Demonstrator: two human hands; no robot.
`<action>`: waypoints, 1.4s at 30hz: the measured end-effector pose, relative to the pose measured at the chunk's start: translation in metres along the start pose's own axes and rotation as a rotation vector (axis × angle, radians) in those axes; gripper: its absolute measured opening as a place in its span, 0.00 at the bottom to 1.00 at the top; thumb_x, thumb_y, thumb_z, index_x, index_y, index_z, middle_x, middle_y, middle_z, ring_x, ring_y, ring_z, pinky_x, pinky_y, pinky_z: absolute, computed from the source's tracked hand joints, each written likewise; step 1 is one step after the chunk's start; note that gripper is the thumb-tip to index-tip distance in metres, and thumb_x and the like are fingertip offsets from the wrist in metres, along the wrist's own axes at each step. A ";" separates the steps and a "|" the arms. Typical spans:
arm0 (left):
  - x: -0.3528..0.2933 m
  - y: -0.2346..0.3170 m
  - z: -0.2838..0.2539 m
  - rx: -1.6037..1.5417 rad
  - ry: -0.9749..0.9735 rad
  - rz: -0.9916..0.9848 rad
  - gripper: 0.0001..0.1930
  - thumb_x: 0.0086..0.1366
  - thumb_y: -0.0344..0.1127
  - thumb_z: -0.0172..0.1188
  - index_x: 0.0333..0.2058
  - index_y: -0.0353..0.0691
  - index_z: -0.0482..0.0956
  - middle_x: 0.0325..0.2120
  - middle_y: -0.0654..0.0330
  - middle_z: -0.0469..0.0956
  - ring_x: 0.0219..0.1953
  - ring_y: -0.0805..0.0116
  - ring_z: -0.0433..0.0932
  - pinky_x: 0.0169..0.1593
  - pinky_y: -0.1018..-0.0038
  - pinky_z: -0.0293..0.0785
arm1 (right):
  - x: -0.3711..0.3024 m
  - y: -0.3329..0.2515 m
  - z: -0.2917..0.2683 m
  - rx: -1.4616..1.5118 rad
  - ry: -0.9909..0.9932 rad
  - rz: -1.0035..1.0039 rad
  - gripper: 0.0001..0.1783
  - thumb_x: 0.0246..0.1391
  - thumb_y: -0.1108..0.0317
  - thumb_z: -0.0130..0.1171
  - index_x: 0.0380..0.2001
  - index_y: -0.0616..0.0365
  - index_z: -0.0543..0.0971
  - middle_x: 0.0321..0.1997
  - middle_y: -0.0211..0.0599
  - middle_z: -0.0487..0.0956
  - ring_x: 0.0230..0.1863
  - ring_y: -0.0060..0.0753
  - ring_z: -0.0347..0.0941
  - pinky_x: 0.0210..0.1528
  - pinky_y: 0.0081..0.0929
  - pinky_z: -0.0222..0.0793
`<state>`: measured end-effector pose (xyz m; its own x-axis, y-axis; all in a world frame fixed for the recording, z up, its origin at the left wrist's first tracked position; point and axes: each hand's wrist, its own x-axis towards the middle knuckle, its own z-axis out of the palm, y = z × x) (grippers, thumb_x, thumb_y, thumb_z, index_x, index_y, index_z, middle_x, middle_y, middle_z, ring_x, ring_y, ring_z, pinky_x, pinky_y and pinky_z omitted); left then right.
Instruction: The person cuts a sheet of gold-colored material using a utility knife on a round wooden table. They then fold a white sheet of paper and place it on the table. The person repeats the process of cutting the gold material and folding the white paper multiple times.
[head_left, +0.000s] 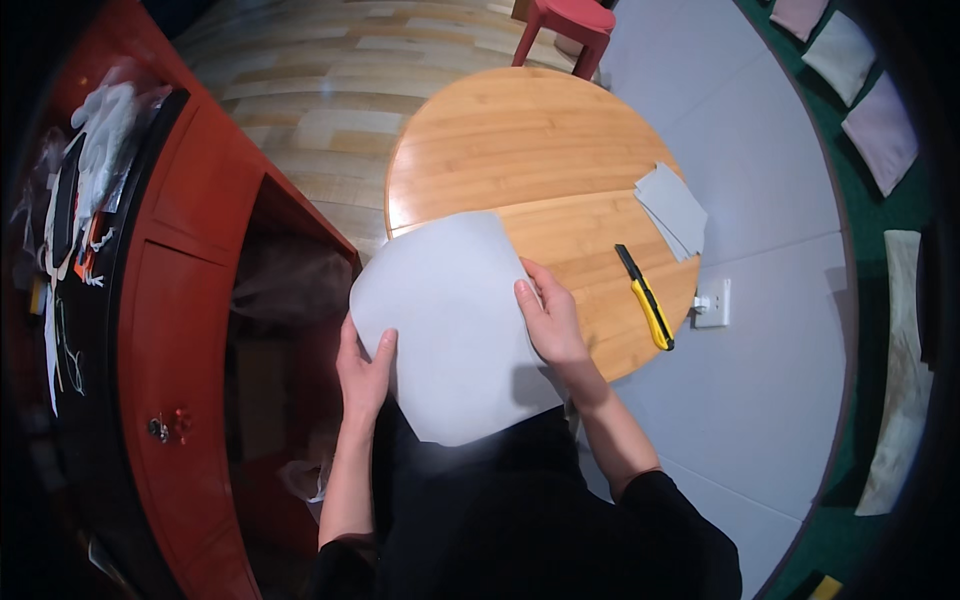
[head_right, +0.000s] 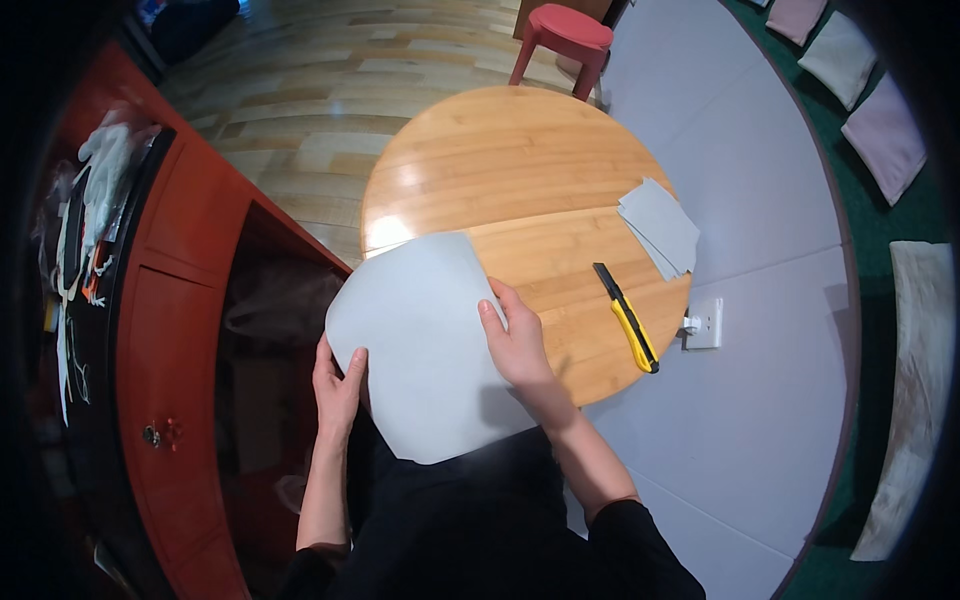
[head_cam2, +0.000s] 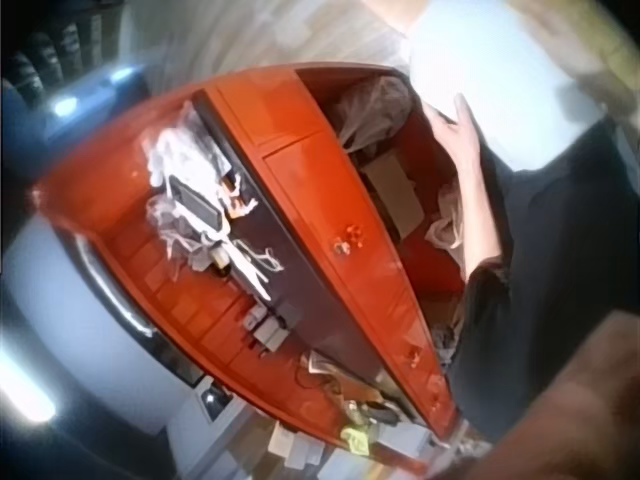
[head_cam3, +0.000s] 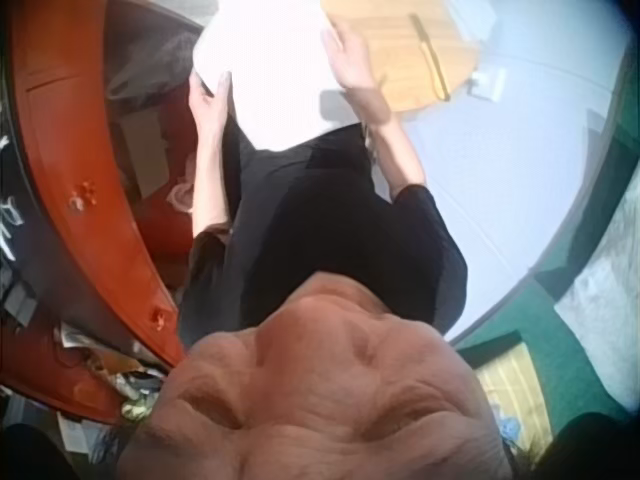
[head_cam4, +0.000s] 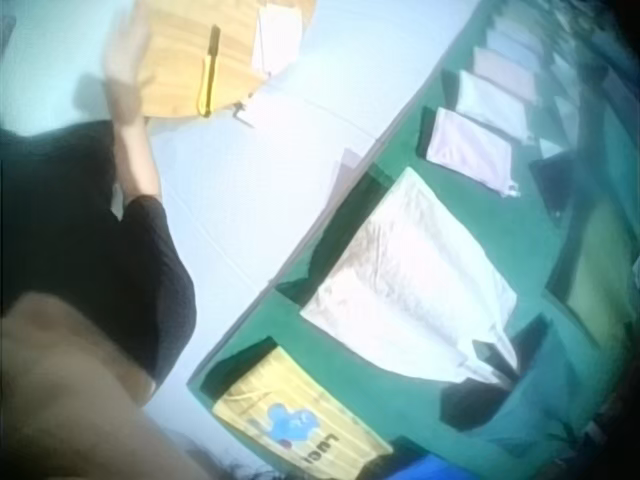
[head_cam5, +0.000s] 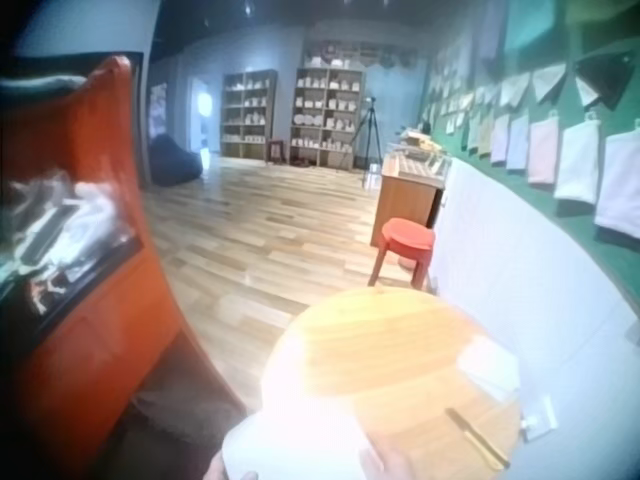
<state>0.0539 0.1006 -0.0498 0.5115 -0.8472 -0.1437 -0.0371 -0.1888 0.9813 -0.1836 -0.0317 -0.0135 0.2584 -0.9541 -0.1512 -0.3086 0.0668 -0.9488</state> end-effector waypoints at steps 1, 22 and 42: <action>-0.001 0.005 0.006 0.115 -0.003 0.023 0.37 0.69 0.33 0.65 0.72 0.34 0.58 0.66 0.47 0.70 0.66 0.58 0.71 0.68 0.65 0.67 | -0.002 -0.006 0.003 -0.078 0.002 -0.057 0.23 0.71 0.71 0.54 0.65 0.69 0.71 0.48 0.35 0.83 0.49 0.19 0.78 0.54 0.20 0.72; -0.012 0.027 0.019 -0.391 -0.031 -0.388 0.20 0.72 0.22 0.57 0.62 0.30 0.72 0.55 0.52 0.80 0.53 0.64 0.81 0.58 0.67 0.77 | -0.036 -0.001 -0.064 0.553 -0.409 0.476 0.25 0.63 0.73 0.62 0.61 0.70 0.73 0.54 0.43 0.83 0.53 0.29 0.80 0.58 0.27 0.74; -0.064 0.012 0.023 0.045 -0.332 -0.369 0.17 0.74 0.29 0.57 0.57 0.26 0.76 0.50 0.49 0.84 0.48 0.65 0.83 0.54 0.68 0.78 | -0.082 -0.005 -0.064 -0.215 -0.201 0.162 0.24 0.60 0.71 0.63 0.58 0.69 0.73 0.52 0.50 0.83 0.54 0.40 0.79 0.59 0.32 0.72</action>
<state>0.0009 0.1416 -0.0320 0.1962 -0.8308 -0.5208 0.0543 -0.5211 0.8518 -0.2620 0.0276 0.0210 0.3589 -0.8580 -0.3674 -0.5409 0.1297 -0.8311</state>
